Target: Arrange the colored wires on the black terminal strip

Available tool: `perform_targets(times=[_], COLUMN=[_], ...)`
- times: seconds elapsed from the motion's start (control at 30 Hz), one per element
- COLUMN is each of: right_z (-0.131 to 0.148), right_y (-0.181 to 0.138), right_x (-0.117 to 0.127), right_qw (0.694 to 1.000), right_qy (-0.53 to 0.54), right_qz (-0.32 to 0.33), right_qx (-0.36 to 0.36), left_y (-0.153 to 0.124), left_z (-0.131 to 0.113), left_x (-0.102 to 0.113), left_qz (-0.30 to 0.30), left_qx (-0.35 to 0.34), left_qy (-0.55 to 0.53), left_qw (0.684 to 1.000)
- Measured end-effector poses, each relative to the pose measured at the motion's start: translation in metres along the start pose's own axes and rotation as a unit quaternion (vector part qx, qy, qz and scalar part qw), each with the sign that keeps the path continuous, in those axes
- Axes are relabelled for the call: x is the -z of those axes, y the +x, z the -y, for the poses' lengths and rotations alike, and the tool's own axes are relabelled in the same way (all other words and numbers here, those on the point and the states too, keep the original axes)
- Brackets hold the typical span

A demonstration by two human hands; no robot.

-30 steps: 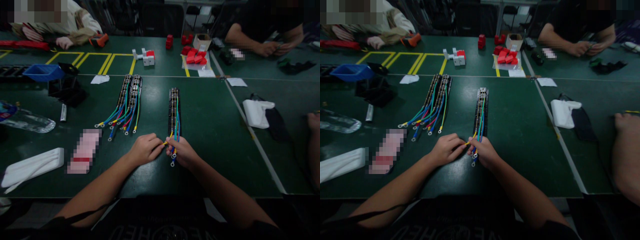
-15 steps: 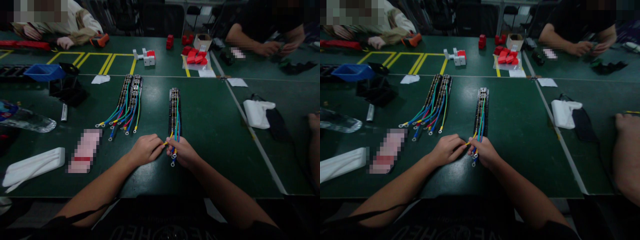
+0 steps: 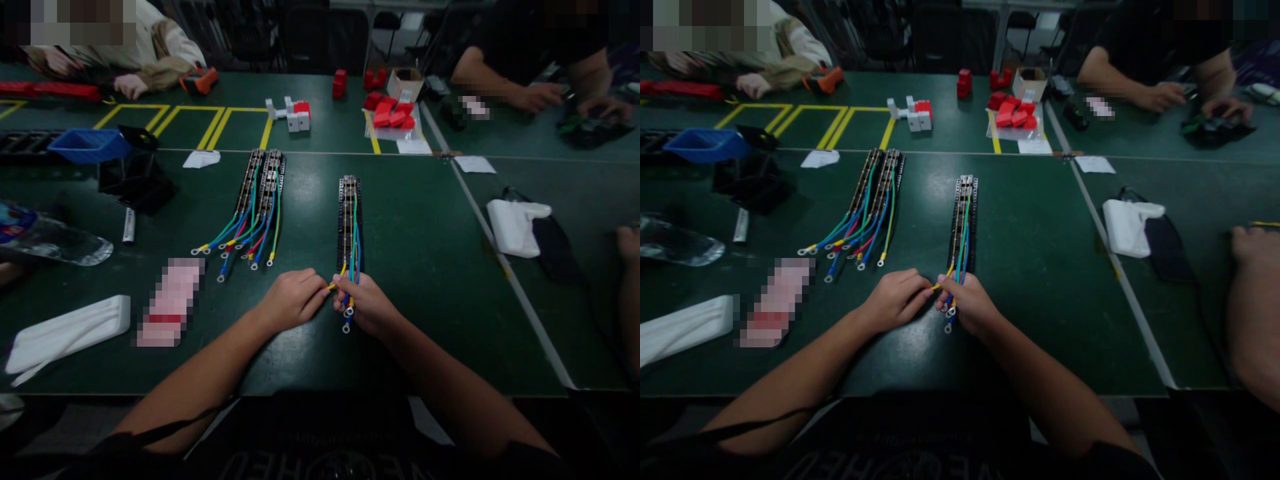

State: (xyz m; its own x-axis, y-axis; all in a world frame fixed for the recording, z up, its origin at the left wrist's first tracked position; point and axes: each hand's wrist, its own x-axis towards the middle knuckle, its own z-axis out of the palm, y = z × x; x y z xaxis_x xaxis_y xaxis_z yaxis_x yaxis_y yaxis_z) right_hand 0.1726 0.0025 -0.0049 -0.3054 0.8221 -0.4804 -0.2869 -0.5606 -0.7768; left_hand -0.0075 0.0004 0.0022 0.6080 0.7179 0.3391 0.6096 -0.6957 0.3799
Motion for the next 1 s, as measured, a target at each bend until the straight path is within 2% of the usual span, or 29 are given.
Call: perform_targets(times=[1.0], right_z=[0.0004], right_y=[-0.0003], right_x=[0.0001], right_qw=[1.000], right_qy=[0.003], right_qz=[0.003], right_qx=[0.000], left_y=[0.0009], left_z=[-0.0007], left_x=[0.0003], left_qz=[0.005], left_qx=[-0.005], left_qy=[-0.006], left_qw=[1.000])
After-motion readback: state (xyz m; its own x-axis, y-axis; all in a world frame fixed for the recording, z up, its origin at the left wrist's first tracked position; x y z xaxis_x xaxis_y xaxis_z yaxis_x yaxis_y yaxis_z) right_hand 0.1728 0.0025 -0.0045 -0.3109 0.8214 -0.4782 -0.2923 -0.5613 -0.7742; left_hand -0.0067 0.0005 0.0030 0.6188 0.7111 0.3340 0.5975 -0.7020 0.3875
